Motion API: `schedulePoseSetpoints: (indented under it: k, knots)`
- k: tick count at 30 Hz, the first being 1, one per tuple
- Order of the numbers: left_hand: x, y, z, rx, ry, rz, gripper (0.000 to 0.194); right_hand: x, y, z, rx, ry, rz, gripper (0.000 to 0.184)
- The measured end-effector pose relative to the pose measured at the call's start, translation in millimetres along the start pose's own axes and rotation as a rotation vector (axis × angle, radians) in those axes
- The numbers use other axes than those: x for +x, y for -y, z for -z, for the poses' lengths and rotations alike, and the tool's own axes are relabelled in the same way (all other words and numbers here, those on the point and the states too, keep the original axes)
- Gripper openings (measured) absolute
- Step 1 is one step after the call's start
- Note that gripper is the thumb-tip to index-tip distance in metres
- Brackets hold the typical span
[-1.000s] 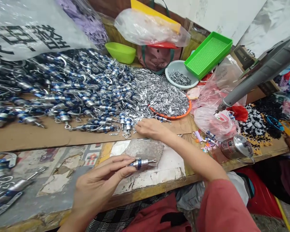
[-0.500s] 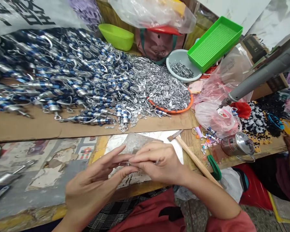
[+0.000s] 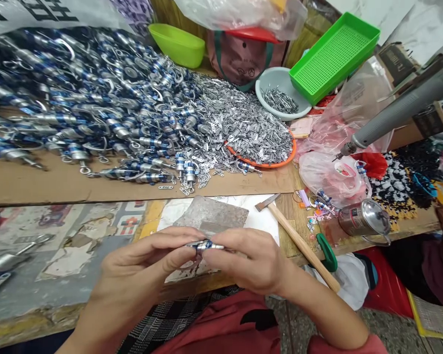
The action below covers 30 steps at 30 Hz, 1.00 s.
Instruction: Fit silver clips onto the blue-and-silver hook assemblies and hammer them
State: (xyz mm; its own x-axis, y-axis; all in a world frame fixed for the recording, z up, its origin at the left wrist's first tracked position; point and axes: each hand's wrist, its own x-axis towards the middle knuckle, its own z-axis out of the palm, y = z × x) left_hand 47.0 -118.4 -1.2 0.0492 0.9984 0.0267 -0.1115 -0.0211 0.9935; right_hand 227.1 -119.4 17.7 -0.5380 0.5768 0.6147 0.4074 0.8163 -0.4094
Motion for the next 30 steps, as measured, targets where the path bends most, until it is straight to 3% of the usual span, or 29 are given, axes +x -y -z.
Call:
schedulePoseSetpoints:
  k: [2, 5, 9, 14, 17, 19, 23, 25, 27, 30]
  knots:
    - [0.5, -2.8, 0.1, 0.02, 0.025, 0.027, 0.013, -0.5, 1.3, 4.6, -0.094, 0.08, 0.089, 0.016]
    - [1.5, -5.6, 1.3, 0.09, 0.05, 0.02, 0.008, 1.7, 2.4, 9.3, -0.126, 0.145, 0.115, 0.017]
    - [1.4, -6.0, 3.1, 0.083, 0.07, 0.045, 0.006, 0.1, 1.3, 4.7, -0.12, 0.06, 0.067, 0.016]
    - [-5.8, -4.1, -0.8, -0.135, 0.048, 0.282, 0.006, -9.0, 5.4, -4.7, -0.05, -0.021, -0.102, 0.018]
    - [-11.4, -1.8, -5.6, -0.262, -0.017, 0.399, 0.035, -6.7, 9.9, -0.7, 0.068, -0.026, -0.243, 0.014]
    - [-13.7, -0.1, -8.3, -0.311, -0.045, 0.424, 0.053, 2.1, 7.2, 5.5, 0.148, 0.06, -0.315, 0.011]
    - [-14.7, 1.8, -12.8, -0.337, -0.082, 0.441, 0.054, 36.5, -27.7, 5.9, 0.13, 0.256, -0.417, 0.012]
    - [-14.6, 1.9, -15.8, -0.336, -0.111, 0.442, 0.053, 57.1, -55.6, -6.9, -0.162, 0.274, -0.498, 0.015]
    - [-14.8, 1.9, -19.6, -0.322, -0.135, 0.438, 0.055, 75.8, -80.1, -25.7, -0.409, 0.435, -0.562, 0.025]
    - [-15.8, 2.9, -25.1, -0.304, -0.165, 0.428, 0.059, 95.1, -97.9, -50.2, -0.503, 0.54, -0.578, 0.037]
